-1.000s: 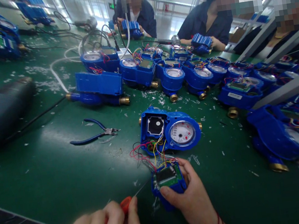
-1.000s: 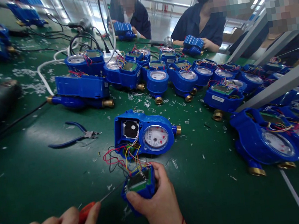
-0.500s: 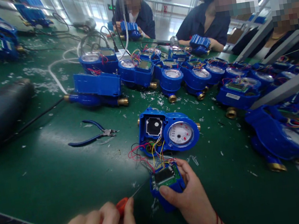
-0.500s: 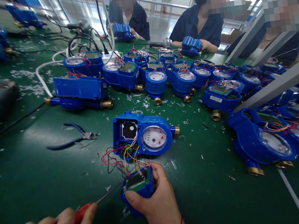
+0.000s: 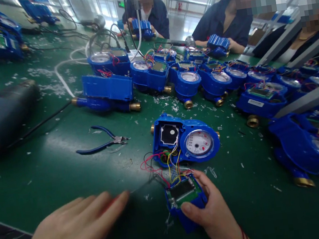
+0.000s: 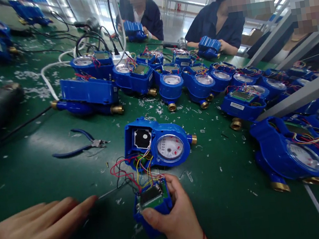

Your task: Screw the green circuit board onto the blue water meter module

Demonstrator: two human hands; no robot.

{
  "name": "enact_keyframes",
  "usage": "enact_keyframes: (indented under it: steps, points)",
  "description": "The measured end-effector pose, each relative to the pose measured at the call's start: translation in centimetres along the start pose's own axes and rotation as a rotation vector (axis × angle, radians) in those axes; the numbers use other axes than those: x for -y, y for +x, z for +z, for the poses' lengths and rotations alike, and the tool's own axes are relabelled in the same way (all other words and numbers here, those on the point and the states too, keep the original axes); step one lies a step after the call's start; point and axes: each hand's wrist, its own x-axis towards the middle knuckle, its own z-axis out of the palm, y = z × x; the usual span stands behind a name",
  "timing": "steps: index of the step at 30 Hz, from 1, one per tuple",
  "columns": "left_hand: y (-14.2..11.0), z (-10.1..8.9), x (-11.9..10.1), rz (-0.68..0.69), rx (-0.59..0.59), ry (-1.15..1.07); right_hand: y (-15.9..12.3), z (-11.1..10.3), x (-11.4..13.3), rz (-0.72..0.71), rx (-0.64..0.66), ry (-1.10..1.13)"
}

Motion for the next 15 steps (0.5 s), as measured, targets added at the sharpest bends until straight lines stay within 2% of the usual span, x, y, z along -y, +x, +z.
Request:
enact_keyframes:
  steps: [2, 4, 7, 9, 11, 15]
  points:
    - [1.2, 0.3, 0.7, 0.092, 0.065, 0.093, 0.0, -0.2, 0.0, 0.012, 0.035, 0.042]
    - [2.3, 0.6, 0.8, 0.172, 0.02, 0.128, 0.0, -0.5, -0.2, 0.013, 0.048, 0.061]
    - [3.7, 0.7, -0.5, 0.257, -0.065, -0.055, -0.1, -0.7, -0.7, -0.011, 0.059, 0.051]
    - [4.3, 0.7, -1.8, 0.227, -0.042, -0.244, -0.2, -0.8, -1.0, -0.021, 0.06, 0.036]
    - [4.9, 0.9, -2.9, 0.138, 0.033, -0.394, -0.3, -0.8, -1.1, -0.013, 0.06, 0.036]
    - [5.9, 1.7, -3.7, -0.02, 0.175, -0.589, -0.5, -0.5, -1.3, -0.046, 0.031, 0.055]
